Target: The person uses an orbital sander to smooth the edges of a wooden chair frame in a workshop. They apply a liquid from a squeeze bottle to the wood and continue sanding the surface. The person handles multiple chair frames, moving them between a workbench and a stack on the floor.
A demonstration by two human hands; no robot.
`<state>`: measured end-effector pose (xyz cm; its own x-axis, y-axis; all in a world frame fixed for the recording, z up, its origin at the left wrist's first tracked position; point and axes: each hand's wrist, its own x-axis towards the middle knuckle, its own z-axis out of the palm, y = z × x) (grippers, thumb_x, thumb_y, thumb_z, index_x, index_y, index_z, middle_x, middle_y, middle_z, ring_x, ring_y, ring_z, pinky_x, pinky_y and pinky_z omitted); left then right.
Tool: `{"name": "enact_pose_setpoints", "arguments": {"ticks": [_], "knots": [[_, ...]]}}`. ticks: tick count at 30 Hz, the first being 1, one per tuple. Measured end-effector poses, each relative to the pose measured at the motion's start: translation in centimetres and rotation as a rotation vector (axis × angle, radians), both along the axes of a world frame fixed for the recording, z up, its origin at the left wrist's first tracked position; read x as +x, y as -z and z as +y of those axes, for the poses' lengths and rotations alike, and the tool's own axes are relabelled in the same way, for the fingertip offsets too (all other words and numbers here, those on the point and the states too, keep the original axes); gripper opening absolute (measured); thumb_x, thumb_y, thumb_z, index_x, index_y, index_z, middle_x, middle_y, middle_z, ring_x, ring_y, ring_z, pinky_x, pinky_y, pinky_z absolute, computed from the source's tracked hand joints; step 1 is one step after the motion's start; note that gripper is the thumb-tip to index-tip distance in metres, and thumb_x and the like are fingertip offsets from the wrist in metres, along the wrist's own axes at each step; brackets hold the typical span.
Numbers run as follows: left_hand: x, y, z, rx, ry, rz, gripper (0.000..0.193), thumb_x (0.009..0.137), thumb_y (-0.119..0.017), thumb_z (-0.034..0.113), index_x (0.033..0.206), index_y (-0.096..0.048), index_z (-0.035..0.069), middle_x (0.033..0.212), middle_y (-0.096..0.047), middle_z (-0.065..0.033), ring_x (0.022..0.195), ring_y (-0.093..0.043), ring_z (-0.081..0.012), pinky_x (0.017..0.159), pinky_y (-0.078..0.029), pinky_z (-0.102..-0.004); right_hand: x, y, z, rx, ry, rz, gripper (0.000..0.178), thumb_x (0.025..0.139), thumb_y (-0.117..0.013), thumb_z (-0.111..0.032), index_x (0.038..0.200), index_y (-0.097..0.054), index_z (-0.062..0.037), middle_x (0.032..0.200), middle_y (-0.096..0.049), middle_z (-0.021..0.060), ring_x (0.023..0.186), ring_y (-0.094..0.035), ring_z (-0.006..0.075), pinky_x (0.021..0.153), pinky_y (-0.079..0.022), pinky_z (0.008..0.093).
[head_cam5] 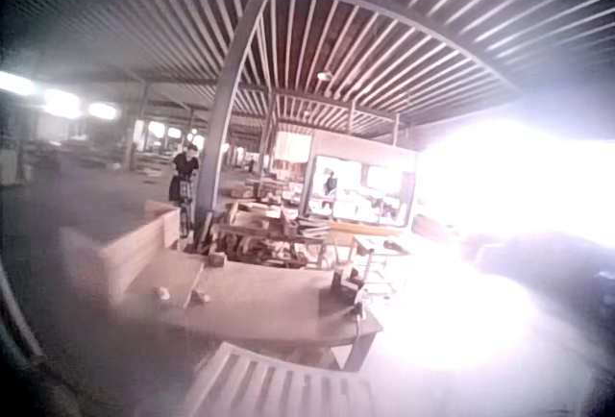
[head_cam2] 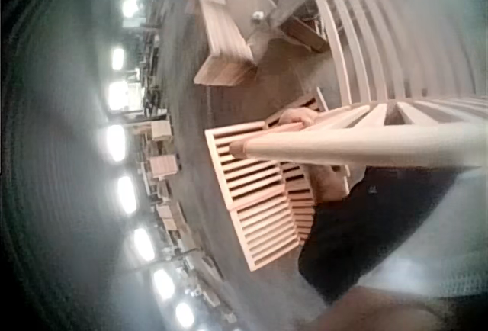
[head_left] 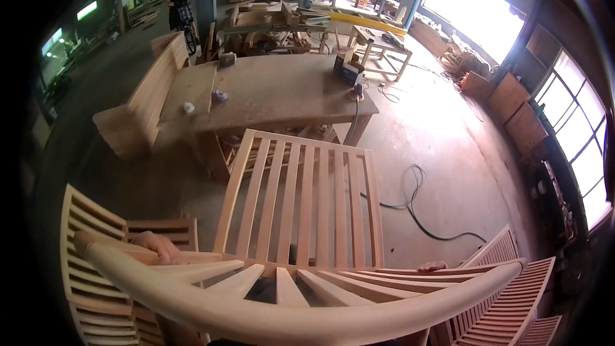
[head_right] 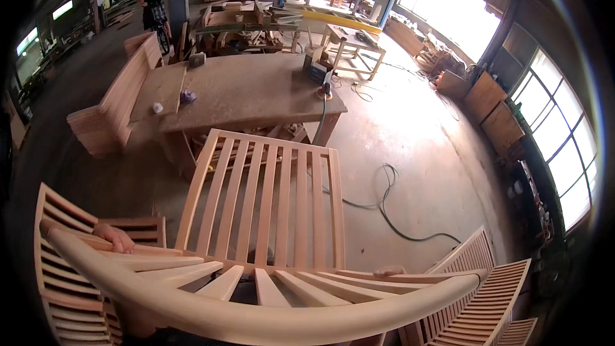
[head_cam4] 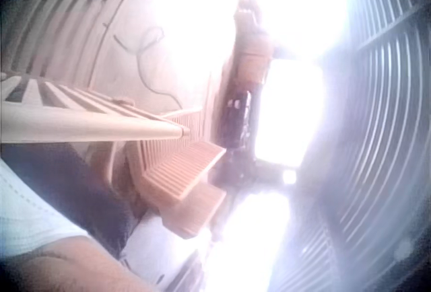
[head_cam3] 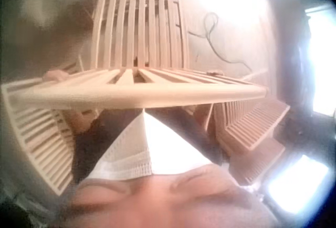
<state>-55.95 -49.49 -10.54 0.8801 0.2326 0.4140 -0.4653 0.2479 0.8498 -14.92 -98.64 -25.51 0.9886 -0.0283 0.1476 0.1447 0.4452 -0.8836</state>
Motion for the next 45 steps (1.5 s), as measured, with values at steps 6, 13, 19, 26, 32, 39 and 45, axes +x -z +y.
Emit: {"name": "enact_pose_setpoints", "arguments": {"ticks": [6,13,19,26,32,39,45], "knots": [[8.3,1.0,12.9,-0.054,0.188,0.086,0.049,0.096,-0.086,0.043,0.107,-0.069,-0.002,0.098,-0.077,-0.0207,0.089,-0.076,-0.0284,0.083,-0.062,-0.039,13.1,-0.4,12.2,0.025,-0.063,-0.014,0.062,0.108,-0.049,-0.062,0.139,-0.051,-0.008,0.132,-0.058,0.0149,0.12,-0.06,0.0272,0.108,-0.049,0.0458],[17.2,4.0,26.8,-0.005,0.215,0.09,0.047,0.094,-0.088,0.042,0.104,-0.07,0.0,0.097,-0.076,-0.0191,0.089,-0.075,-0.028,0.087,-0.062,-0.0415,24.9,0.4,26.3,0.069,-0.116,-0.042,0.056,0.108,-0.053,-0.059,0.132,-0.055,-0.0079,0.125,-0.061,0.0144,0.114,-0.062,0.0267,0.105,-0.051,0.0458],[25.7,3.7,36.7,-0.059,0.14,0.147,0.044,0.096,-0.085,0.037,0.08,-0.067,0.0,0.08,-0.069,-0.0161,0.069,-0.066,-0.0304,0.068,-0.052,-0.0418,33.3,0.5,38.4,0.097,-0.15,-0.081,0.052,0.107,-0.057,-0.056,0.126,-0.058,-0.0078,0.119,-0.064,0.014,0.108,-0.064,0.0262,0.101,-0.053,0.0457],[34.2,4.2,47.3,0.029,0.253,0.166,0.047,0.093,-0.087,0.036,0.07,-0.062,0.003,0.074,-0.065,-0.0127,0.063,-0.062,-0.0277,0.059,-0.045,-0.0407,41.9,1.2,50.2,0.179,-0.248,-0.087,0.047,0.107,-0.061,-0.053,0.12,-0.061,-0.0077,0.112,-0.067,0.0136,0.102,-0.066,0.0256,0.098,-0.054,0.0457],[40.6,10.0,49.6,0.144,-0.442,0.176,0.051,0.096,-0.078,0.049,0.074,-0.055,0.009,0.072,-0.066,-0.0094,0.062,-0.063,-0.0181,0.061,-0.051,-0.0283,52.9,6.8,57.9,0.177,-0.382,-0.091,0.043,0.107,-0.063,-0.05,0.116,-0.063,-0.008,0.107,-0.069,0.0123,0.099,-0.068,0.0252,0.097,-0.055,0.0456],[51.0,13.2,46.8,0.133,-1.409,0.366,0.019,0.102,-0.067,0.016,0.095,-0.05,0.009,0.086,-0.058,-0.005,0.079,-0.056,-0.0144,0.08,-0.048,-0.0306,62.4,10.7,66.6,0.296,-0.485,-0.077,0.047,0.111,-0.053,-0.049,0.101,-0.062,-0.0045,0.093,-0.069,0.0127,0.085,-0.071,0.0274,0.082,-0.059,0.041],[53.0,14.9,49.2,0.092,-1.634,0.488,0.012,0.103,-0.064,0.011,0.097,-0.054,0.008,0.092,-0.062,-0.0033,0.086,-0.059,-0.014,0.088,-0.05,-0.0328,64.3,12.5,69.3,0.154,-0.429,-0.097,0.052,0.117,-0.036,-0.05,0.102,-0.061,-0.0069,0.093,-0.069,0.0138,0.077,-0.069,0.0296,0.078,-0.059,0.0399]]}}
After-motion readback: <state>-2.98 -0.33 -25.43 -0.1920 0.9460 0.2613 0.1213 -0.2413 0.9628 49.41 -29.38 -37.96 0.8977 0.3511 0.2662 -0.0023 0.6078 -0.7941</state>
